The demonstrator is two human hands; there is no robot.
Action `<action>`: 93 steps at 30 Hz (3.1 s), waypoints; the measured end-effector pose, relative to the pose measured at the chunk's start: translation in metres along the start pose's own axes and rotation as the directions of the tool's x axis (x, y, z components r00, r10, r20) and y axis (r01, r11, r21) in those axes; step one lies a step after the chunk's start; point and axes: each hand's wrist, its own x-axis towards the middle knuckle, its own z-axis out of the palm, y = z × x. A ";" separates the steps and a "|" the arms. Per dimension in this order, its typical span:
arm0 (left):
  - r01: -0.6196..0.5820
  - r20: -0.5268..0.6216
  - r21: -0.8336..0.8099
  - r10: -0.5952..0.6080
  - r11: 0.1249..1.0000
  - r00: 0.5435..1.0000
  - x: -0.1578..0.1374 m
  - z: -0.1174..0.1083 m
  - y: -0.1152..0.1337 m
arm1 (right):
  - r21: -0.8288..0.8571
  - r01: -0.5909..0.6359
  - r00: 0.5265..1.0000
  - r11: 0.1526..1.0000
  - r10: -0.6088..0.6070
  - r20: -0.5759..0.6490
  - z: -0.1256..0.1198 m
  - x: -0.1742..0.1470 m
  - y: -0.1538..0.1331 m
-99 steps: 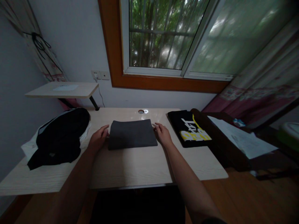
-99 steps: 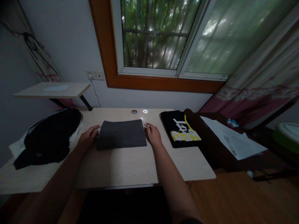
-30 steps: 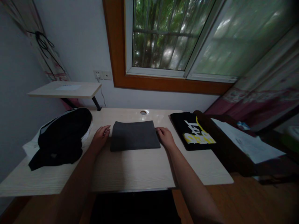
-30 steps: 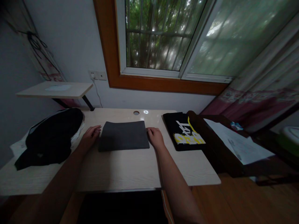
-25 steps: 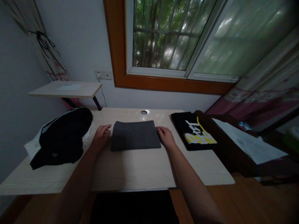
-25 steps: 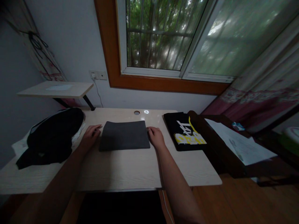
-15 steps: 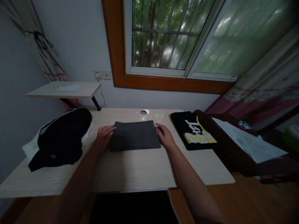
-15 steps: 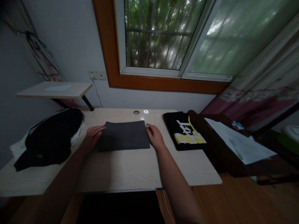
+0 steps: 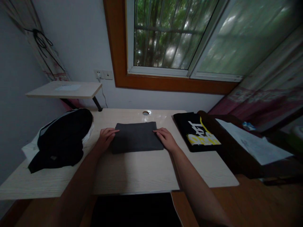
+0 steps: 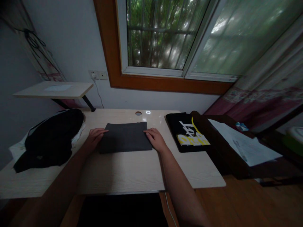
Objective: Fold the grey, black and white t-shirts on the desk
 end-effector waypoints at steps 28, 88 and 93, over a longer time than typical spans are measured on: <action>0.073 -0.039 0.057 -0.071 0.996 0.997 0.009 0.022 -0.021 | -0.200 -0.063 0.996 0.978 0.049 -0.074 0.007 0.003 0.004; 0.122 -0.243 0.091 -0.097 0.988 0.965 0.024 0.025 -0.043 | -0.192 -0.287 0.942 0.938 0.241 -0.232 0.008 0.007 0.016; -0.004 -0.320 0.094 0.034 0.996 0.947 0.022 0.014 -0.030 | -0.176 -0.053 0.978 0.983 0.016 -0.206 0.006 0.001 -0.005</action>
